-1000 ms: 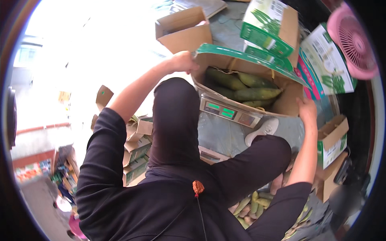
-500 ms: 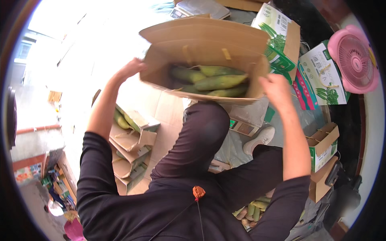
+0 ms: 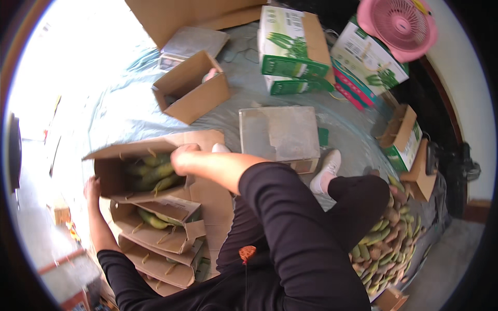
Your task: Picking up produce from a pile on the floor and placing it into cardboard gift bags on a scale for weighing.
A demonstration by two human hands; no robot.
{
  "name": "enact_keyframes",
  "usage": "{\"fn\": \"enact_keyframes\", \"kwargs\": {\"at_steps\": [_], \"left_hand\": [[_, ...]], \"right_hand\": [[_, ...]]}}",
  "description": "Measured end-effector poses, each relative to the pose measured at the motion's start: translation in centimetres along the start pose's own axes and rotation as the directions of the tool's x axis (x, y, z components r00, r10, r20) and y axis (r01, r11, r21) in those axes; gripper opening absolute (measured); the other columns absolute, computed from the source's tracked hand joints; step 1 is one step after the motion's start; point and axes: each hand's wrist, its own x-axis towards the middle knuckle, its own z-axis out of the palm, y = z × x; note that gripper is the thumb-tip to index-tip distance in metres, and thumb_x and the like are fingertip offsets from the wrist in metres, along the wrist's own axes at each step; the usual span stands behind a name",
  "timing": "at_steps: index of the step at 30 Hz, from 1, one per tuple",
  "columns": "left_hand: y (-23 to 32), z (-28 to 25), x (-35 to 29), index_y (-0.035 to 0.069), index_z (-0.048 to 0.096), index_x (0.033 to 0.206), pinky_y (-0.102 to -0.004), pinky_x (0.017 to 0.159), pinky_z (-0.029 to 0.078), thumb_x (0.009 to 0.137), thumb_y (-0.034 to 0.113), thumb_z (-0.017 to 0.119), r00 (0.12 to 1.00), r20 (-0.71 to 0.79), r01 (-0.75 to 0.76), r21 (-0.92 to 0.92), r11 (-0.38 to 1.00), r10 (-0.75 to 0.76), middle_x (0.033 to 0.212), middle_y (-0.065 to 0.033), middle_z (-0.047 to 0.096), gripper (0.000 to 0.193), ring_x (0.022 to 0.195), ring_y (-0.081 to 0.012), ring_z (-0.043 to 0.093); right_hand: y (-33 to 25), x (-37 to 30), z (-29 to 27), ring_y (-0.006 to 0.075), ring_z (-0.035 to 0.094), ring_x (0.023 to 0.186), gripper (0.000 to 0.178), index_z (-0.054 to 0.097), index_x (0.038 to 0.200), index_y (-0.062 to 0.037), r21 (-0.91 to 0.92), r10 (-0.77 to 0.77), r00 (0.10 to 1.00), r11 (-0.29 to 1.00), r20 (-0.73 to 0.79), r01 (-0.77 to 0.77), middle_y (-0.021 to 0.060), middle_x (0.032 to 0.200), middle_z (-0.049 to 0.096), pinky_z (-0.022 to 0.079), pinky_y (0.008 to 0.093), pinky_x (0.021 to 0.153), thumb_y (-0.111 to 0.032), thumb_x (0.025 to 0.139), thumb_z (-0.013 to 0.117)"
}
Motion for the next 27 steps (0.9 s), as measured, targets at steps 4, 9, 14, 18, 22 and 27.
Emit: {"fn": "enact_keyframes", "kwargs": {"at_steps": [4, 9, 14, 18, 22, 27], "left_hand": [[-7.1, 6.6, -1.1, 0.008, 0.063, 0.086, -0.0429, 0.066, 0.049, 0.082, 0.013, 0.048, 0.998, -0.027, 0.059, -0.027, 0.998, -0.060, 0.085, -0.0179, 0.063, 0.016, 0.078, -0.0339, 0.062], [-2.4, 7.5, 0.5, 0.012, 0.064, 0.096, -0.0430, 0.073, 0.045, 0.083, 0.016, 0.045, 0.955, 0.205, 0.279, -0.361, 0.890, -0.216, 0.096, -0.0128, 0.062, 0.023, 0.091, -0.0268, 0.060], [8.3, 2.1, -4.0, 0.011, 0.064, 0.099, -0.0432, 0.076, 0.045, 0.087, 0.027, 0.048, 0.997, -0.051, 0.042, -0.273, 0.961, -0.058, 0.099, -0.0132, 0.062, 0.025, 0.094, -0.0310, 0.058], [11.2, 1.3, -6.3, 0.002, 0.063, 0.097, -0.0414, 0.075, 0.046, 0.085, 0.020, 0.053, 0.977, -0.205, -0.150, -0.426, 0.892, 0.066, 0.091, -0.0176, 0.063, 0.024, 0.085, -0.0330, 0.059], [16.7, -2.5, -11.0, 0.002, 0.067, 0.091, -0.0395, 0.085, 0.048, 0.084, 0.020, 0.058, 0.955, -0.259, -0.231, -0.336, 0.913, 0.147, 0.091, -0.0082, 0.068, 0.020, 0.089, -0.0260, 0.063], [22.7, -6.8, -14.8, 0.006, 0.070, 0.084, -0.0344, 0.067, 0.053, 0.078, 0.017, 0.066, 0.871, -0.195, -0.487, -0.224, 0.844, 0.450, 0.080, -0.0115, 0.069, 0.013, 0.070, -0.0242, 0.065]], "right_hand": [[-0.8, -3.0, -4.6, 0.0303, 0.062, 0.095, 0.031, 0.069, 0.093, -0.0064, 0.260, -0.341, 0.924, 0.889, -0.171, 0.376, 0.0149, 0.096, 0.066, 0.047, 0.0441, 0.084, -0.034, 0.080, 0.061], [9.0, -6.0, -6.6, 0.0311, 0.063, 0.090, 0.029, 0.069, 0.090, -0.0083, 0.326, -0.156, 0.920, 0.903, -0.359, 0.280, 0.0125, 0.090, 0.067, 0.049, 0.0411, 0.079, -0.033, 0.077, 0.063], [23.2, -13.7, -4.2, 0.0290, 0.063, 0.085, 0.025, 0.068, 0.090, -0.0093, 0.429, 0.122, 0.920, 0.902, -0.372, 0.054, 0.0129, 0.088, 0.067, 0.049, 0.0401, 0.075, -0.028, 0.075, 0.063], [31.9, -22.0, -0.3, 0.0300, 0.063, 0.084, 0.021, 0.067, 0.086, -0.0084, 0.484, 0.408, 0.792, 0.859, -0.454, -0.165, 0.0125, 0.086, 0.066, 0.049, 0.0410, 0.073, -0.027, 0.076, 0.063], [37.8, -29.5, 5.4, 0.0303, 0.063, 0.082, 0.019, 0.066, 0.085, -0.0085, 0.631, 0.673, 0.590, 0.704, -0.446, -0.326, 0.0122, 0.085, 0.066, 0.048, 0.0412, 0.072, -0.026, 0.077, 0.063], [41.2, -35.3, 17.3, 0.0321, 0.062, 0.078, 0.019, 0.064, 0.081, -0.0066, 0.734, 0.812, 0.504, 0.530, -0.294, -0.425, 0.0139, 0.081, 0.065, 0.047, 0.0423, 0.067, -0.025, 0.076, 0.063]]}}
